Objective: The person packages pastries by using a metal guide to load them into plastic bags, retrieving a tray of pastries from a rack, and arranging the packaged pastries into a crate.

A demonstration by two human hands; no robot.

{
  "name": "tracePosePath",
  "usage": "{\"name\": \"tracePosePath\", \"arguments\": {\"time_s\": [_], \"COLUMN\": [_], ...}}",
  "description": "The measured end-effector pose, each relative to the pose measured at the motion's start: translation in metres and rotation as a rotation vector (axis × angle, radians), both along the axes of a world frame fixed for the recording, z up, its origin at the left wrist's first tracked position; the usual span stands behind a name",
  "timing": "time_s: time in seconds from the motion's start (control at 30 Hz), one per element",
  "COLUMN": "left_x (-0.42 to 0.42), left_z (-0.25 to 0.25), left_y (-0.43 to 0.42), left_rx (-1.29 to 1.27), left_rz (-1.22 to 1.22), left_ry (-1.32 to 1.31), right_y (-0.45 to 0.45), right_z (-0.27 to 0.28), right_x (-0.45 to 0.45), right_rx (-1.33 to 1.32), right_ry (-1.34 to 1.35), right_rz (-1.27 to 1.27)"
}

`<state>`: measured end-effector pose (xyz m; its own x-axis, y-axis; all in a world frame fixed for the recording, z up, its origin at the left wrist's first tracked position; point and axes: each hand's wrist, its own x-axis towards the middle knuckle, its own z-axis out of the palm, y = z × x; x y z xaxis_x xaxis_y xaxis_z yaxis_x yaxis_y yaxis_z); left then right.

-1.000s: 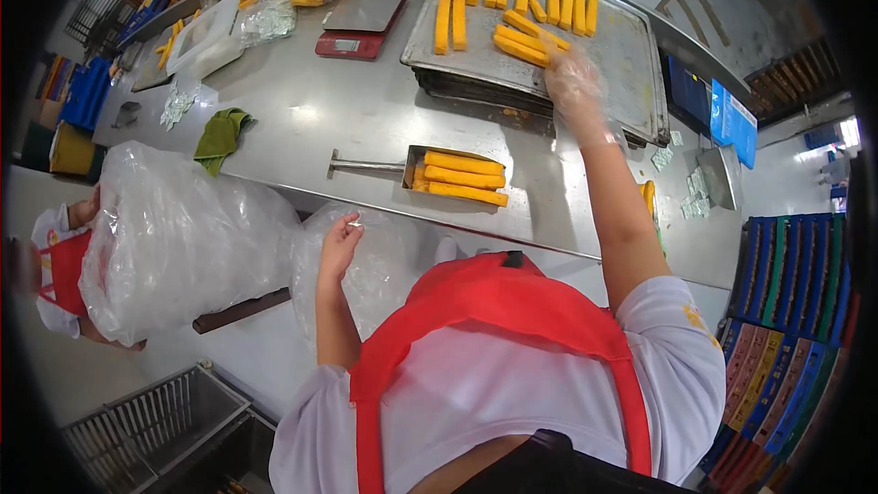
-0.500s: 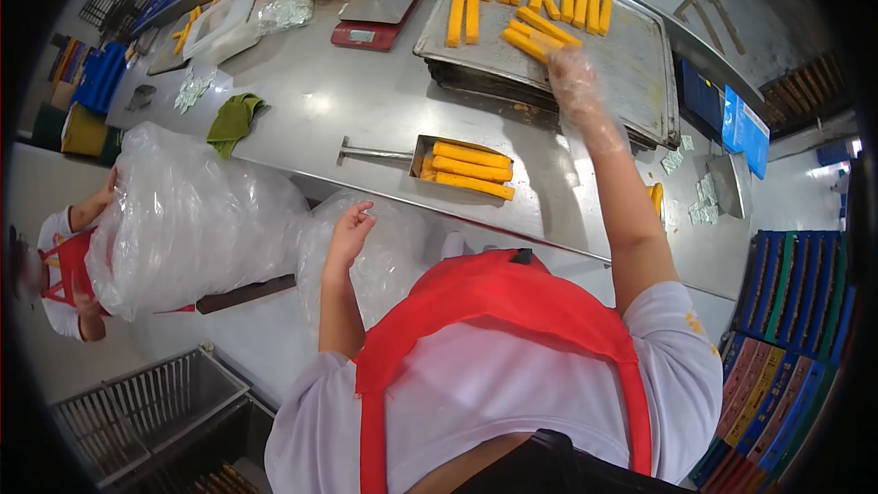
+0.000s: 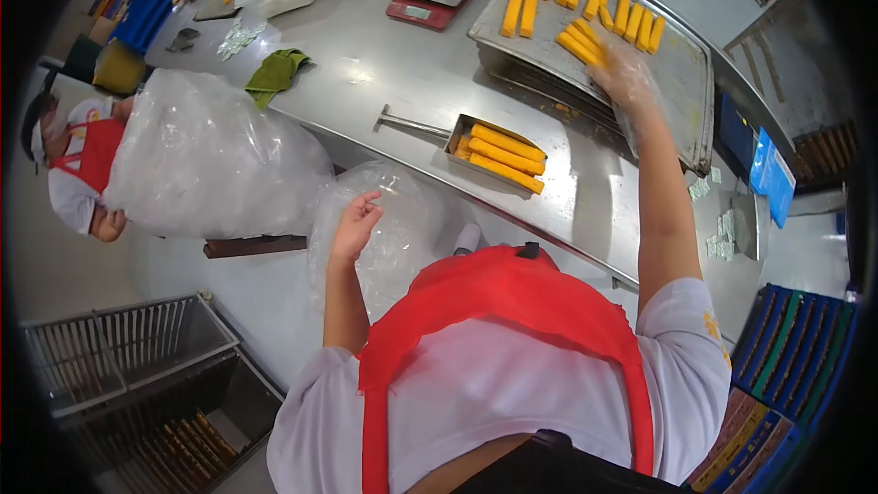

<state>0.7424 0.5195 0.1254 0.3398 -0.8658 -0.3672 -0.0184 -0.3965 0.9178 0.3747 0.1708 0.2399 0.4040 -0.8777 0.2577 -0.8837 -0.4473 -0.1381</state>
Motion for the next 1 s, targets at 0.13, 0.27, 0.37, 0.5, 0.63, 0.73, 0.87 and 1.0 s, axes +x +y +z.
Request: {"name": "tracePosePath", "arguments": {"time_s": [0.13, 0.27, 0.37, 0.5, 0.63, 0.73, 0.87, 1.0], "left_x": [-0.002, 0.006, 0.011, 0.027, 0.043, 0.040, 0.020, 0.005], "left_z": [0.022, 0.057, 0.079, 0.109, 0.141, 0.140, 0.113, 0.084], "left_y": [-0.015, -0.050, -0.074, -0.095, -0.110, -0.117, -0.121, -0.121], "left_rx": [-0.030, -0.164, -0.218, -0.255, -0.293, -0.338, -0.260, -0.281], "left_rz": [-0.028, 0.020, -0.026, -0.175, -0.087, -0.101, -0.198, -0.293], "left_ry": [-0.040, -0.128, -0.167, -0.259, -0.364, -0.268, -0.228, -0.102], "right_y": [0.003, 0.048, 0.057, 0.039, 0.043, 0.046, 0.077, 0.065], "right_z": [-0.015, 0.031, 0.026, -0.003, -0.005, -0.003, 0.027, -0.020], "right_x": [0.004, 0.014, 0.008, -0.012, -0.017, -0.015, -0.004, -0.018], "right_rx": [-0.084, 0.088, 0.049, 0.016, -0.069, 0.059, 0.082, -0.265], "right_ry": [-0.054, -0.135, -0.221, -0.173, -0.159, -0.256, -0.308, -0.365], "right_rz": [-0.067, -0.168, -0.184, -0.063, -0.043, -0.087, -0.221, -0.115]}}
